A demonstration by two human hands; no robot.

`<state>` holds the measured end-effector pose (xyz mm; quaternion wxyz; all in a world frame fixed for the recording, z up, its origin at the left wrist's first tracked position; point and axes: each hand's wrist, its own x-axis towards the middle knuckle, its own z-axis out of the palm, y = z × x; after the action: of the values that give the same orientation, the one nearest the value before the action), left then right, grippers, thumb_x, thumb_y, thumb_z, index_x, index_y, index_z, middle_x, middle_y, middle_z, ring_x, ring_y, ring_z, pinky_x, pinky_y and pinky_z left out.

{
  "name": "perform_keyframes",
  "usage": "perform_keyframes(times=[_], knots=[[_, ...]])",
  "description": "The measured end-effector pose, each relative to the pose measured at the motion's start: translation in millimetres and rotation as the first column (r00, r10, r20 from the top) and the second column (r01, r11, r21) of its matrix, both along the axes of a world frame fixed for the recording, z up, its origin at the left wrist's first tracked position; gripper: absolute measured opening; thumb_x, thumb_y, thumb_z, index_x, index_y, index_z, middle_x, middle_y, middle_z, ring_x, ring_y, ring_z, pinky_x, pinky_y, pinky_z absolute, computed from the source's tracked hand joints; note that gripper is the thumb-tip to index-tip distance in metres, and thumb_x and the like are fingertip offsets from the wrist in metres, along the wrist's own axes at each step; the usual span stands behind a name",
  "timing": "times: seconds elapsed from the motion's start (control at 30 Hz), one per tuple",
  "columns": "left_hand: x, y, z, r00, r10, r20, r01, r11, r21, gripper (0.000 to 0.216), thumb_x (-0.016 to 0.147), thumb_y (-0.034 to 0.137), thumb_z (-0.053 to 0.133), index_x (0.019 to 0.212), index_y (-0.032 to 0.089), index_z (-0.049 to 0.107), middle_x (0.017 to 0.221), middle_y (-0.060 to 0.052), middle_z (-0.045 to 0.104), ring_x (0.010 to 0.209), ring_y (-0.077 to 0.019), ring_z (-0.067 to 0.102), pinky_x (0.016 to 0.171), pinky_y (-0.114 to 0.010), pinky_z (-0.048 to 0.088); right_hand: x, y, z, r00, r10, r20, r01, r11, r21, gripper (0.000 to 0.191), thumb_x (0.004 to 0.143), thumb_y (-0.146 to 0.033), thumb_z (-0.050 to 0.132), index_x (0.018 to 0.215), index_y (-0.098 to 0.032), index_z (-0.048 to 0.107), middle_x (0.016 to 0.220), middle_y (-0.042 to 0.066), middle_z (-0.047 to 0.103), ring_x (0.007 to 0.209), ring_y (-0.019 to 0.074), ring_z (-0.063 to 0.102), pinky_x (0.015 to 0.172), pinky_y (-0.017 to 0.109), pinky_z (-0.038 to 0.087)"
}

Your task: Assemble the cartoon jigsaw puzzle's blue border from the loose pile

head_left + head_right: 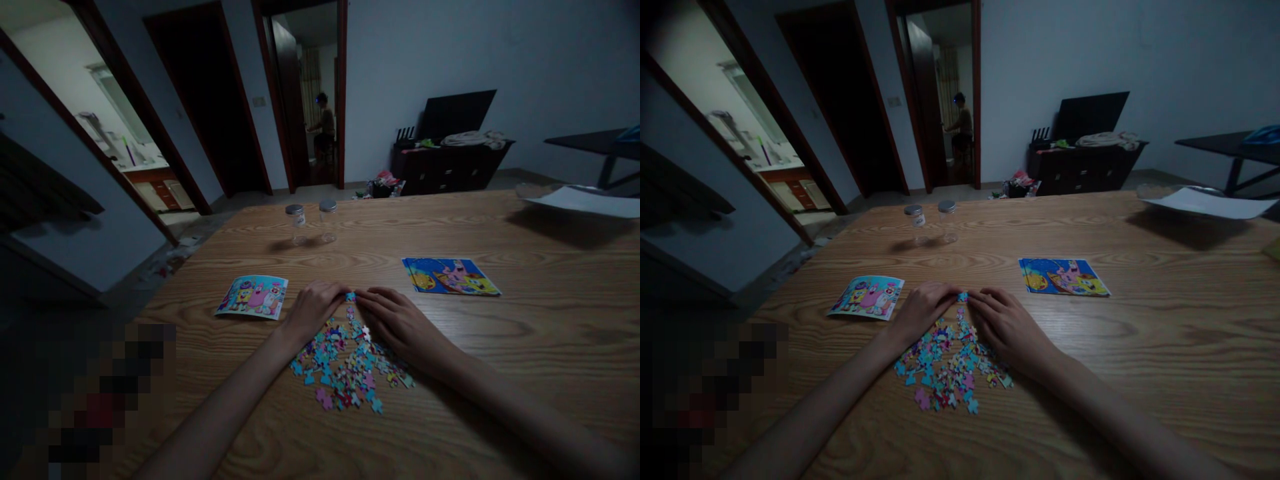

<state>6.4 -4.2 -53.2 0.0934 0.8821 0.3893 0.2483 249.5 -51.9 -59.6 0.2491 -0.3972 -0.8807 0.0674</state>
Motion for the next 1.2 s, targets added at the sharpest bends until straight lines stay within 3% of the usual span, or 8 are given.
perform_keyframes(times=[0.23,0.4,0.77,1.2], knots=[[-1,0,1.6,0.999,-0.032,0.018,0.032,0.999,0.014,0.013,0.103,0.023,0.063,0.110,0.021,0.073,0.108,-0.006,0.078,0.104,-0.0221,0.072,0.095,-0.036,0.056,-2,-1,2.1,1.000,-0.009,-0.003,0.009,1.000,0.001,0.043,0.110,-0.031,0.042,0.149,-0.025,0.058,0.150,0.007,0.062,0.134,0.0303,0.057,0.111,0.057,0.051],[-2,3,-0.4,0.995,-0.102,-0.015,0.103,0.994,0.047,0.016,0.104,0.023,0.061,0.114,0.020,0.073,0.115,-0.006,0.078,0.108,-0.0216,0.072,0.099,-0.037,0.054,-2,-1,3.2,1.000,-0.006,0.011,0.006,1.000,-0.014,0.042,0.110,-0.031,0.042,0.148,-0.023,0.059,0.150,0.008,0.062,0.135,0.0299,0.056,0.113,0.055,0.049],[-8,-7,20.4,0.915,-0.115,-0.386,0.209,0.956,0.209,0.025,0.103,0.018,0.061,0.128,0.019,0.067,0.123,-0.008,0.073,0.110,-0.0253,0.067,0.096,-0.039,0.052,-2,-1,2.1,1.000,-0.020,0.004,0.020,1.000,0.007,0.042,0.110,-0.031,0.042,0.148,-0.025,0.059,0.150,0.007,0.062,0.133,0.0304,0.057,0.111,0.057,0.050],[-9,-10,14.9,0.964,-0.108,-0.241,0.139,0.984,0.115,0.024,0.108,0.023,0.051,0.124,0.018,0.068,0.120,-0.009,0.076,0.110,-0.0253,0.069,0.099,-0.042,0.052,0,-1,-0.1,1.000,-0.018,0.012,0.018,1.000,0.022,0.043,0.110,-0.031,0.043,0.149,-0.023,0.058,0.150,0.008,0.062,0.131,0.0310,0.058,0.109,0.058,0.051]])
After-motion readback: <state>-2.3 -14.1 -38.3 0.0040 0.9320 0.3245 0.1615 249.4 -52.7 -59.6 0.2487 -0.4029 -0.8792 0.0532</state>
